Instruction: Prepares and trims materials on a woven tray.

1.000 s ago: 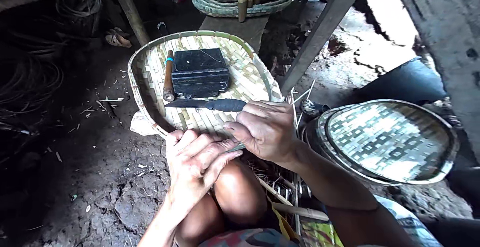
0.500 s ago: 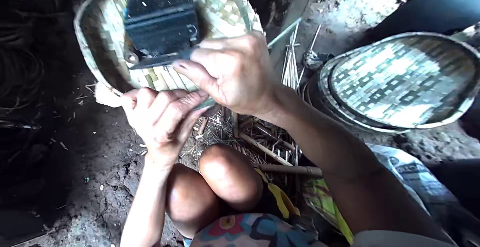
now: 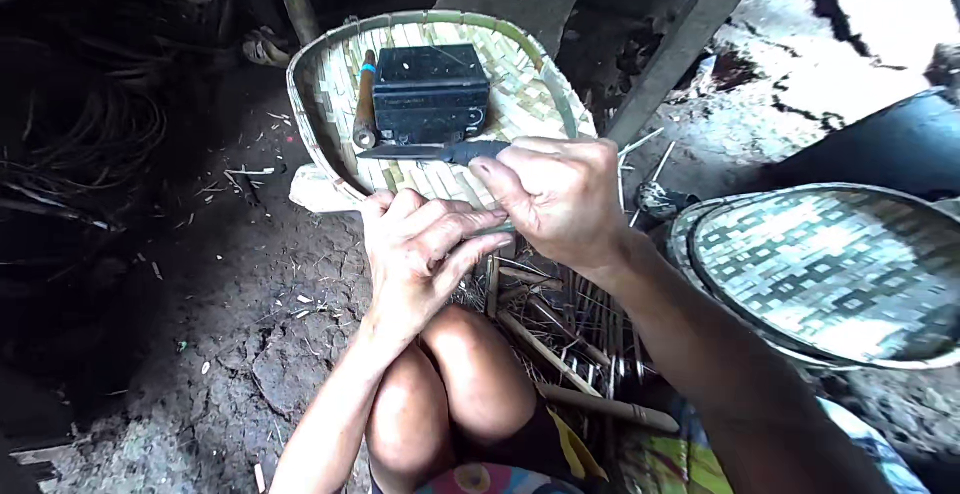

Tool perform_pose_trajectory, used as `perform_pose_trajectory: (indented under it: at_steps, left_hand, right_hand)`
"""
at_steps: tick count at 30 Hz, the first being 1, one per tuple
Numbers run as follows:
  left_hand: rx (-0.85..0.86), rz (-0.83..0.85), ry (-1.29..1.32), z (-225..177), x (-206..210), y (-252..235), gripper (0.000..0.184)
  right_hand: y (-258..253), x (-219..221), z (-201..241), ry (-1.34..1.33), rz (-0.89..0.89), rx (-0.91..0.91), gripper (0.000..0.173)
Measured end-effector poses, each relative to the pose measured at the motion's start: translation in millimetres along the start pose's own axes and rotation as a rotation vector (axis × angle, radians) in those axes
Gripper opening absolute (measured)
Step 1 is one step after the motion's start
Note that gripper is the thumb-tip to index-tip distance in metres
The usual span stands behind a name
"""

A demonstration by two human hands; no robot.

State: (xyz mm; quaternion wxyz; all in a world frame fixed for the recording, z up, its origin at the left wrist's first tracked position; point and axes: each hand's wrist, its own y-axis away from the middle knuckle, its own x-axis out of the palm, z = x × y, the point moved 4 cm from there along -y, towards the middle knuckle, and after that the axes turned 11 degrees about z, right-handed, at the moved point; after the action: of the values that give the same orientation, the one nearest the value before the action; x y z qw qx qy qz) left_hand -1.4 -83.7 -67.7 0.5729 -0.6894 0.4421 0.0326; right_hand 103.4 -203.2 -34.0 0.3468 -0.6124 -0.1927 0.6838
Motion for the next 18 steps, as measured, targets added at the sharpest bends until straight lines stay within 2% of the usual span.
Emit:
perform_pose_trajectory:
  at_steps: [3, 6, 8, 11, 14, 18]
  left_hand:
    - [-0.011, -0.018, 0.018, -0.1, -0.5, -3.6, 0.015]
    - [0.007, -0.064, 0.001, 2.1, 3.2, -3.3, 0.016]
    - [0.011, -0.07, -0.012, 2.7, 5.4, -2.5, 0.017]
    - [0.041, -0.066, -0.057, 2.2, 6.3, -1.3, 0.018]
    - [0.069, -0.053, -0.099, 2.4, 4.1, -3.4, 0.019]
    - [0.083, -0.059, -0.109, 3.3, 6.1, -0.8, 0.02]
  right_hand:
    - [-23.2, -13.7, -5.6, -0.055, 0.322, 0.128, 0.044]
    - [-75.0, -12.5, -0.2, 0.04, 0.439, 0.008, 0.03]
    - [-114.6, 14.0, 5.7, 0.14, 0.592, -0.12, 0.022]
    - [-153.6, 73.0, 6.9, 0.312, 0.916, -0.227, 0.029]
    - [-169.6, 113.0, 7.2, 0.477, 1.263, -0.111, 0.028]
    - [-175.9, 115.9, 5.2, 0.427, 1.383, -0.046, 0.028]
